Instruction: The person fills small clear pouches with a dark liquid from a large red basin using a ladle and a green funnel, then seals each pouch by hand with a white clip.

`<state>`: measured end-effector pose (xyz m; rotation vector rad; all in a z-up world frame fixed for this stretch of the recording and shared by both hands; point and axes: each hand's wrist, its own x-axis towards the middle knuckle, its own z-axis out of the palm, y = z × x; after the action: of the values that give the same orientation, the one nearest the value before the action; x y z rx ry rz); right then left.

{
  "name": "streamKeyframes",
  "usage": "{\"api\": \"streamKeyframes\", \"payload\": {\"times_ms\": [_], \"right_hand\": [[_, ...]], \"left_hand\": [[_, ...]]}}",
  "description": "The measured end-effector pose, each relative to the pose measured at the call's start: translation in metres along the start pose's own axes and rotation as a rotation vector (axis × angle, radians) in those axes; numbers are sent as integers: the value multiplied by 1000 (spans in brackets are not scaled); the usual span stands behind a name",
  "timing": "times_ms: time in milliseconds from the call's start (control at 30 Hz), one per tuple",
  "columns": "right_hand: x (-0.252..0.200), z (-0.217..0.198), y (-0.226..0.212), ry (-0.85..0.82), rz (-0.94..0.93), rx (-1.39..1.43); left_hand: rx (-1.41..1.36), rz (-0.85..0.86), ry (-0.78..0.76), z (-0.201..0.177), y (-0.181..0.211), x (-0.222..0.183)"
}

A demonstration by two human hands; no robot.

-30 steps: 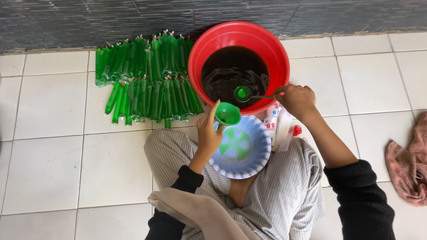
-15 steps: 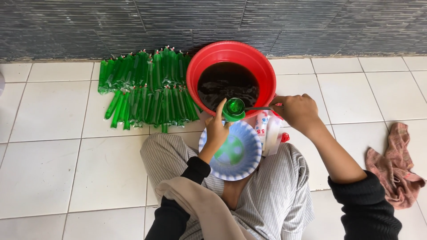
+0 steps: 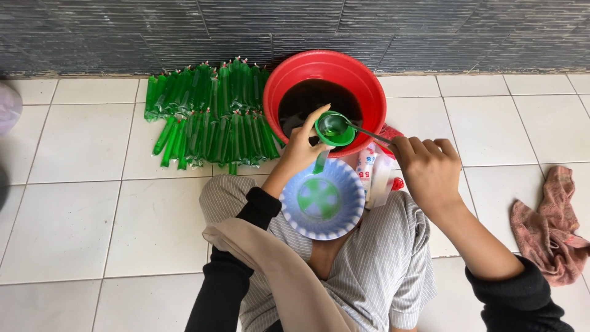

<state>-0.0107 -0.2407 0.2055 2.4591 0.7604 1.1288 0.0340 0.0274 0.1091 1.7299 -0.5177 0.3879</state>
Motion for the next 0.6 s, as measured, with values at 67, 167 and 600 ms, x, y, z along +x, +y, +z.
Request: {"api": "streamKeyframes", "payload": {"times_ms": [67,167,600], "right_hand": [[-4,-6,-1,1,22,7],[-8,-11,-2,2,60,27],[-13,-6,-1,65,102,145]], "left_hand": [[-19,6,-17,-5,8,5],[-48,12,-40,-10,17,7],[-112,-39,-57,-19,25,11]]}}
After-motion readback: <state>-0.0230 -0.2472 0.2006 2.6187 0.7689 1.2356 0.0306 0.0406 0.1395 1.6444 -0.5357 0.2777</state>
